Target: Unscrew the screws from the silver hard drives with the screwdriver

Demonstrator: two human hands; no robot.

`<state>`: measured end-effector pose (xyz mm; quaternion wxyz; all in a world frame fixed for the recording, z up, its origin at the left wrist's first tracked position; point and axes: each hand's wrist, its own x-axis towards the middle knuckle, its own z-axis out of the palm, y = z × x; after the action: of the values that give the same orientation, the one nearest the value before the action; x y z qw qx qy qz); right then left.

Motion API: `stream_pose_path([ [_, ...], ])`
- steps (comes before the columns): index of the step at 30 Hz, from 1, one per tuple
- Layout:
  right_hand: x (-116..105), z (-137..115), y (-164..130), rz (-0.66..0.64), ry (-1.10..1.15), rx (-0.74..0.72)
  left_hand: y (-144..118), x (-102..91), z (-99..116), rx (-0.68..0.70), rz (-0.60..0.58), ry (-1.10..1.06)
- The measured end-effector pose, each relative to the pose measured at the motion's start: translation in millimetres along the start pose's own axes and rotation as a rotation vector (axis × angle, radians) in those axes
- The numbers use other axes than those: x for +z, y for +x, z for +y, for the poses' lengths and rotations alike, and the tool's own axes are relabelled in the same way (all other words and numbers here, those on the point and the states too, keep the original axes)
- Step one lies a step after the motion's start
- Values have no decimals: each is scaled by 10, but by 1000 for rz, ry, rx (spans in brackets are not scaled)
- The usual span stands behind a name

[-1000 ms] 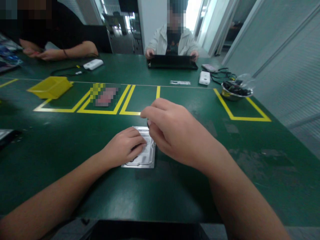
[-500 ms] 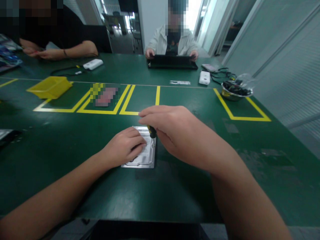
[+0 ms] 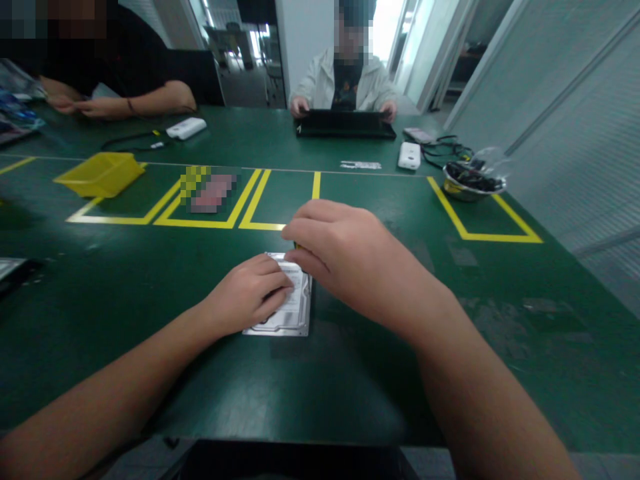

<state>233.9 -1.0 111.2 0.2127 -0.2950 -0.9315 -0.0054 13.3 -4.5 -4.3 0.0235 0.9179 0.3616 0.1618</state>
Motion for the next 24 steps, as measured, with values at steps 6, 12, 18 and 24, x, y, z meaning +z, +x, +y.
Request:
stream_pose_path([
  [6, -42, -3, -54, -24, 82, 11, -3, 4, -6, 0, -4, -1],
  [12, -38, -4, -43, -30, -38, 83, 0, -7, 2, -5, -7, -1],
  [18, 30, -31, -16, -33, -250, 133, 7, 10, 7, -1, 0, 1],
  [24, 69, -45, -43, 1, -438, 191, 8, 22, 13, 3, 27, -14],
])
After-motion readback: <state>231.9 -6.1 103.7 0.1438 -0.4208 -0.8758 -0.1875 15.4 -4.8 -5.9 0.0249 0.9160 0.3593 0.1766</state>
